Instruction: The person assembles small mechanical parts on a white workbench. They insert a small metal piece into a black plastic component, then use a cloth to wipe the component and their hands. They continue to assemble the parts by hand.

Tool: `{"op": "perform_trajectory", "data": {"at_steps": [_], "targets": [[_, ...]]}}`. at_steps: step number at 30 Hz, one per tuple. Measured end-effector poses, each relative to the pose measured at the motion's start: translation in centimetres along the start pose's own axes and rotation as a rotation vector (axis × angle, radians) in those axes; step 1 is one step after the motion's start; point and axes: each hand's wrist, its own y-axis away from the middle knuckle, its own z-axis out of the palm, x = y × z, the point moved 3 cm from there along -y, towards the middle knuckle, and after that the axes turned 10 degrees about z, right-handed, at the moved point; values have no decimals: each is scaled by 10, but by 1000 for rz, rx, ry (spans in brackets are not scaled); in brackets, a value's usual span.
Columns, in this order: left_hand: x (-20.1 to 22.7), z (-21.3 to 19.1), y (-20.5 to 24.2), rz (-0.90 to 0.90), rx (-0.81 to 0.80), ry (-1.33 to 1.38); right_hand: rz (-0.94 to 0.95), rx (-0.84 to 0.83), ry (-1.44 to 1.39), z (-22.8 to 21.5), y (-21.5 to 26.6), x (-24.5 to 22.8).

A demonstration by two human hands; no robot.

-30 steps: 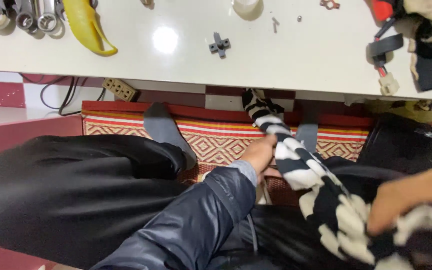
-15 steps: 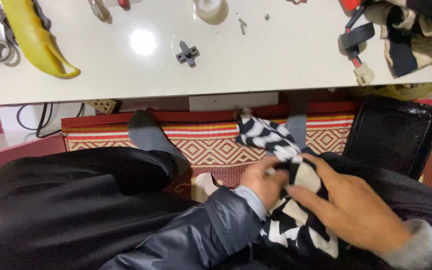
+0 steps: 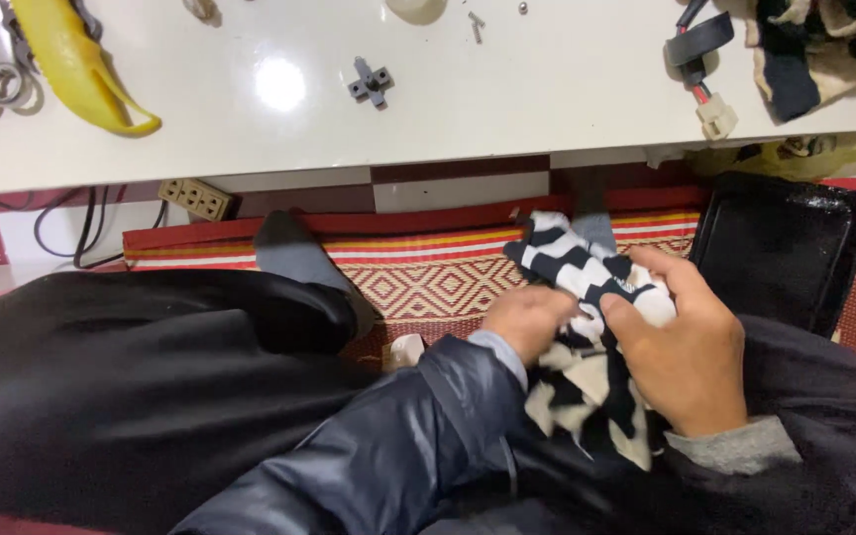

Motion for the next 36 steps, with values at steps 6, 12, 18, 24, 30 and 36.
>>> {"op": "perform_trajectory", "data": {"at_steps": [6, 12, 18, 24, 30, 36], "targets": [[-37, -56, 1, -672, -104, -55, -353, 294, 79, 50, -35, 36], [-48, -87, 1, -630, -80, -393, -292, -107, 537, 112, -55, 20], [-82, -104, -3, -718, -115, -601, -432, -315, 686, 177, -39, 13], [-83, -140, -16, -775, -333, -546, -247, -590, 696, 203, -49, 21], [-164, -122, -6, -373, 54, -922, -245, -723, 728, 210, -59, 12], [-115, -121, 24, -251, 211, -875, -86, -267, 318, 195, -127, 4]]}}
